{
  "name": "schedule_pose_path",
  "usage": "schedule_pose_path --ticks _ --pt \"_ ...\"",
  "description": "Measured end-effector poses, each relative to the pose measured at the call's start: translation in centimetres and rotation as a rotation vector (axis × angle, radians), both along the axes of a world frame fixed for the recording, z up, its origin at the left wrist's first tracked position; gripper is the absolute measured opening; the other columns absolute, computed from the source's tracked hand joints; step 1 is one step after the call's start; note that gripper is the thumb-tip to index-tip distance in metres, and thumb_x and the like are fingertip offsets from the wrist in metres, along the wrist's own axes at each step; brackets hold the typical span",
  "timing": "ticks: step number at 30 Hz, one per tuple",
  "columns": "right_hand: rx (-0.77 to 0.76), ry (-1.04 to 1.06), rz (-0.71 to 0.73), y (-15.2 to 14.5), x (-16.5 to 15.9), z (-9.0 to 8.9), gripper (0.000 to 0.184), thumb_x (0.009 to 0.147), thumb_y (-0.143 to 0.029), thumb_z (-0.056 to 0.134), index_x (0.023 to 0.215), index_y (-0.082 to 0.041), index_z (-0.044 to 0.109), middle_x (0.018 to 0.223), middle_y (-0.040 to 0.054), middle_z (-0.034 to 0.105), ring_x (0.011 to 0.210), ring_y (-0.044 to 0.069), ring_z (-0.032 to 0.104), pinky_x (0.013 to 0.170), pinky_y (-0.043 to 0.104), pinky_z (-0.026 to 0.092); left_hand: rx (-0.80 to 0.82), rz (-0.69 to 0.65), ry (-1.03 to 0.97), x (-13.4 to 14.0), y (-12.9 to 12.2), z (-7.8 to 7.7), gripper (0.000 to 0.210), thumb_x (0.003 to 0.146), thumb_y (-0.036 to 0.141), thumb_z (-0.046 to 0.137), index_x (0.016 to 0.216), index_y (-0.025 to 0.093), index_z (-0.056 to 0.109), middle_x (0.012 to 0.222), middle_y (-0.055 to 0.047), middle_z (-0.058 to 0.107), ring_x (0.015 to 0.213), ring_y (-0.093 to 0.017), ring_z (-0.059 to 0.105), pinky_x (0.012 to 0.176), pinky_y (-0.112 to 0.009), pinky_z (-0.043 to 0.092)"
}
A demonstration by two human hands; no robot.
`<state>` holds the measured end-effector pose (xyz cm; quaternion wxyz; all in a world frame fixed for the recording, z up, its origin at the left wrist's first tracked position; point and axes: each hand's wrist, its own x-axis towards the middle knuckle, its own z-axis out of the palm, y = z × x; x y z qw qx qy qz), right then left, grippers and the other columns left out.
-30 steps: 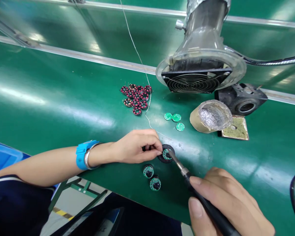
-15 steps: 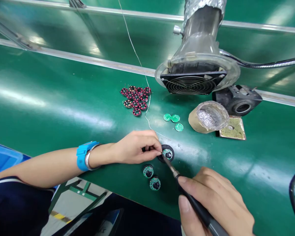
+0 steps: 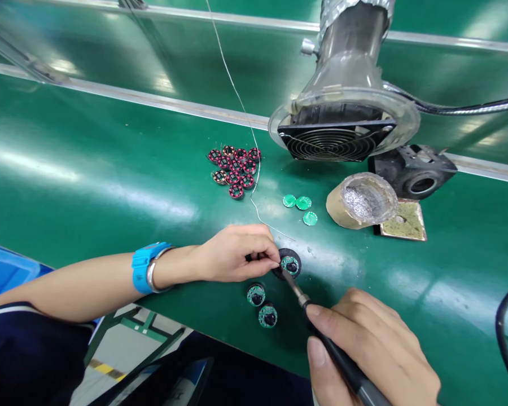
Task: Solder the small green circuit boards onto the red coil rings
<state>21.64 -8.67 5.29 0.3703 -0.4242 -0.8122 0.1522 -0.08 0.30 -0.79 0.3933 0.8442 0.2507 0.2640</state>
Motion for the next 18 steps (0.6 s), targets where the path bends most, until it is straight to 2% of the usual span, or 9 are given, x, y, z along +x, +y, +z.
schedule_pose_path --ticks 7,12,18 --pt "-0.056 0.066 -0.095 -1.8 1.0 -1.1 0.027 0.080 -0.011 0.058 0.104 -0.020 0.065 0.073 0.0012 0.061 0.066 0.014 0.061 0.066 0.033 0.053 0.015 0.011 0.005 0.0 -0.1 0.0 0.009 0.082 0.012 0.062 0.084 0.015 0.069 0.081 0.000 0.065 0.071 -0.007 0.060 0.060 -0.014 0.046" --pt "-0.091 0.092 -0.121 -2.4 1.4 -1.4 0.029 0.080 -0.011 0.057 0.106 -0.021 0.065 0.073 0.0018 0.059 0.067 0.015 0.059 0.066 0.036 0.052 0.017 0.012 -0.003 0.0 -0.1 -0.2 0.009 0.082 0.011 0.061 0.083 0.015 0.069 0.080 0.000 0.065 0.070 -0.006 0.060 0.060 -0.014 0.046" --pt "0.030 0.145 -0.083 -0.8 0.5 -0.5 0.036 0.075 -0.005 0.057 0.108 -0.019 0.065 0.073 0.0014 0.059 0.063 0.013 0.058 0.056 0.031 0.048 0.033 -0.022 -0.028 -0.2 0.0 0.2 0.009 0.084 0.013 0.061 0.087 0.013 0.069 0.081 -0.001 0.065 0.066 -0.006 0.058 0.061 -0.015 0.048"
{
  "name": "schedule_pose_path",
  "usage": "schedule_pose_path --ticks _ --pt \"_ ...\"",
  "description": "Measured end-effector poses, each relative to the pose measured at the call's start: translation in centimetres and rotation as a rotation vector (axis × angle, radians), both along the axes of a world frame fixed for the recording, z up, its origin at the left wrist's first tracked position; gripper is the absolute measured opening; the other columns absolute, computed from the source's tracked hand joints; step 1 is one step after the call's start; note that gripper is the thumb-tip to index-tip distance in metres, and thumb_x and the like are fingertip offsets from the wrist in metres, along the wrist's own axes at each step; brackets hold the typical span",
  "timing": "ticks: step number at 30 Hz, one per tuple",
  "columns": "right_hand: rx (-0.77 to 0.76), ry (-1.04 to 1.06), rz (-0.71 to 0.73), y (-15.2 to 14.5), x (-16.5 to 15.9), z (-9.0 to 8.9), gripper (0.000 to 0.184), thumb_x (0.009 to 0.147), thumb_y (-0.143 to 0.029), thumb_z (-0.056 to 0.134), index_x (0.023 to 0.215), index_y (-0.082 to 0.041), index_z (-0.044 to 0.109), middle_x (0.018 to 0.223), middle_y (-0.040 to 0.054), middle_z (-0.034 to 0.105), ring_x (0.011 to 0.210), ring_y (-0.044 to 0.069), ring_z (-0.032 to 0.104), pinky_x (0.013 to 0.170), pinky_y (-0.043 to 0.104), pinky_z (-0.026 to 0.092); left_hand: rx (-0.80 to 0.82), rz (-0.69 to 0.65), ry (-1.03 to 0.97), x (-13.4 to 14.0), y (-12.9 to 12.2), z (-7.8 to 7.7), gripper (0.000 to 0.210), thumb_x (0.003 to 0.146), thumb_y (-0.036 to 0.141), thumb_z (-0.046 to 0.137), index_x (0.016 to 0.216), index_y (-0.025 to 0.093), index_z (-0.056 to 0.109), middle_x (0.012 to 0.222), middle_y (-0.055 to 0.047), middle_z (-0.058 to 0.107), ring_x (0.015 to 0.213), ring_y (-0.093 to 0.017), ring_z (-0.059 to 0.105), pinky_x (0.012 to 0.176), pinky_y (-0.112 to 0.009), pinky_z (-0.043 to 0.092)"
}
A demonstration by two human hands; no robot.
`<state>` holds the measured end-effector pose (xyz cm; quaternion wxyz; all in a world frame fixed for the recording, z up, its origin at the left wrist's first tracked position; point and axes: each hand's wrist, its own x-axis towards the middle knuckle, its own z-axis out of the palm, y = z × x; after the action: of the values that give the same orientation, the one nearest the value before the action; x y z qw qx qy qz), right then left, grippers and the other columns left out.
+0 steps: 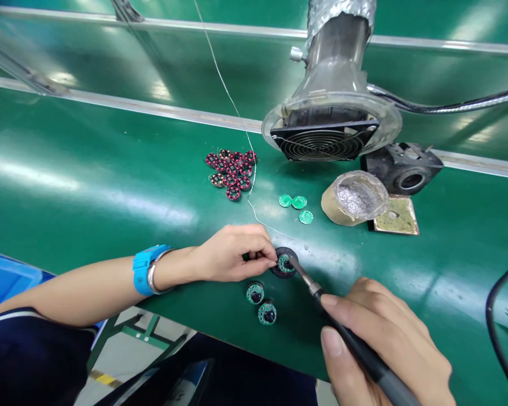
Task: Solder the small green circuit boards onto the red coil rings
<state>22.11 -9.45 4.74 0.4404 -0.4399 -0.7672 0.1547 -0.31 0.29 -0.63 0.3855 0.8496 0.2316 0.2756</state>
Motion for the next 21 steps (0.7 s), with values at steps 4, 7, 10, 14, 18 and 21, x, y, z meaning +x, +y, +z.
schedule_pose_path --ticks 4,7,10,14,18,21 --pt "0.045 -0.004 -0.029 0.5 0.1 0.2 0.037 0.074 -0.007 0.058 0.107 -0.022 0.065 0.074 0.0015 0.061 0.062 0.014 0.059 0.053 0.031 0.048 0.178 0.039 0.141 -1.6 1.7 1.1 0.019 0.086 0.018 0.060 0.102 0.012 0.067 0.096 -0.007 0.066 0.084 -0.013 0.062 0.074 -0.023 0.053" --pt "0.066 -0.024 -0.022 0.6 0.3 -0.1 0.036 0.074 -0.009 0.059 0.105 -0.024 0.065 0.072 0.0008 0.062 0.059 0.014 0.059 0.049 0.029 0.048 0.388 0.203 0.423 -2.8 3.7 1.5 0.022 0.091 0.017 0.053 0.109 0.016 0.066 0.106 -0.009 0.063 0.094 -0.018 0.060 0.080 -0.030 0.053" --pt "0.058 -0.022 -0.058 0.3 0.4 -0.4 0.035 0.075 -0.010 0.060 0.107 -0.025 0.065 0.075 0.0014 0.063 0.061 0.015 0.060 0.050 0.031 0.047 0.477 0.240 0.582 -2.9 5.2 1.2 0.020 0.093 0.019 0.053 0.104 0.019 0.069 0.107 -0.008 0.061 0.093 -0.019 0.059 0.075 -0.029 0.052" --pt "0.031 -0.043 -0.090 -0.2 0.8 -0.3 0.037 0.077 -0.008 0.061 0.110 -0.024 0.064 0.081 0.0023 0.063 0.066 0.015 0.061 0.053 0.032 0.047 0.471 0.187 0.582 -2.3 5.0 1.5 0.018 0.093 0.019 0.050 0.093 0.016 0.068 0.108 -0.008 0.062 0.091 -0.018 0.060 0.071 -0.027 0.051" --pt "0.030 -0.028 -0.105 -0.9 1.4 -0.1 0.032 0.079 -0.011 0.061 0.108 -0.025 0.064 0.079 0.0017 0.062 0.066 0.015 0.060 0.053 0.032 0.046 0.309 0.117 0.378 -2.3 3.0 2.6 0.013 0.090 0.015 0.048 0.091 0.014 0.061 0.095 -0.006 0.066 0.084 -0.015 0.062 0.074 -0.026 0.051" --pt "-0.002 -0.008 -0.194 -1.0 1.2 -0.6 0.034 0.081 -0.011 0.062 0.112 -0.025 0.065 0.084 0.0028 0.064 0.071 0.016 0.062 0.059 0.033 0.051 0.237 0.040 0.236 -2.5 1.7 3.5 0.008 0.089 0.014 0.052 0.086 0.014 0.060 0.081 -0.002 0.067 0.073 -0.011 0.060 0.067 -0.022 0.049"
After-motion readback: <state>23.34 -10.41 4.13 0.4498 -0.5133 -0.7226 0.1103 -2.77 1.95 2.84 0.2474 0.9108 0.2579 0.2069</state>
